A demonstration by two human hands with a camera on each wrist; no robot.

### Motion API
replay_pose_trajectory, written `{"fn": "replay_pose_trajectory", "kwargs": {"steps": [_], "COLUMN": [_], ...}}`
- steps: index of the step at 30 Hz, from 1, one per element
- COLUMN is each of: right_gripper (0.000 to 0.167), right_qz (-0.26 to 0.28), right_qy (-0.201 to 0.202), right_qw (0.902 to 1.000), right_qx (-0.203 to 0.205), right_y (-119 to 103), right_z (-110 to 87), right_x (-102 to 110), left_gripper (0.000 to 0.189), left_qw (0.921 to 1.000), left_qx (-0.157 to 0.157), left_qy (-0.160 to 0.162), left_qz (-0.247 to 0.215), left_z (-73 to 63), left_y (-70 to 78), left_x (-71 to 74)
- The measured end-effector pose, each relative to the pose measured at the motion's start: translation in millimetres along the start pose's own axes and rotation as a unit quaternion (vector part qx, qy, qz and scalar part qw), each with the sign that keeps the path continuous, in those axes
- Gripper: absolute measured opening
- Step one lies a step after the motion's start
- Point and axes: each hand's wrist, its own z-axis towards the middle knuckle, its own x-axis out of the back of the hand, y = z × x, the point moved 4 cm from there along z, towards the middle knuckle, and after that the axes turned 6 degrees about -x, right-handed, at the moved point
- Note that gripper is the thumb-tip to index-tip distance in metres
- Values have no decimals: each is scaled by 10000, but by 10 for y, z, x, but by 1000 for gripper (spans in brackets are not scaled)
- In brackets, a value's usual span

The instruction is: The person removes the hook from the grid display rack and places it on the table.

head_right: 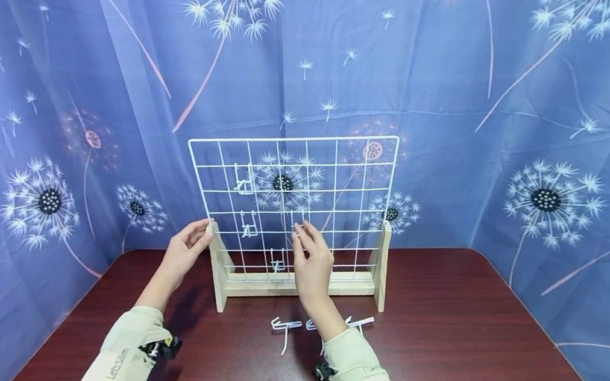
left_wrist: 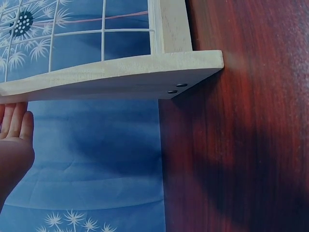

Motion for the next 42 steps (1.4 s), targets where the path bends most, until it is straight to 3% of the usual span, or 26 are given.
{"fn": "replay_pose_trajectory", "kwargs": {"steps": [22, 42], "right_gripper": [19, 19], "right_qz": [286, 298], "right_qy": [261, 172], "right_qw": [9990, 9989], "right_qx": [209, 323], "right_y": [-50, -139], "right_z": [68, 114], "right_x": [7, 64], "left_gripper": [44, 44], "left_qw": [10000, 10000], "left_qx": [-40, -75], "left_qy": [-18, 10], "left_qz": [38, 21], "left_z": [-1, -4], "left_y": [-13, 11], "left_x": [2, -4]}}
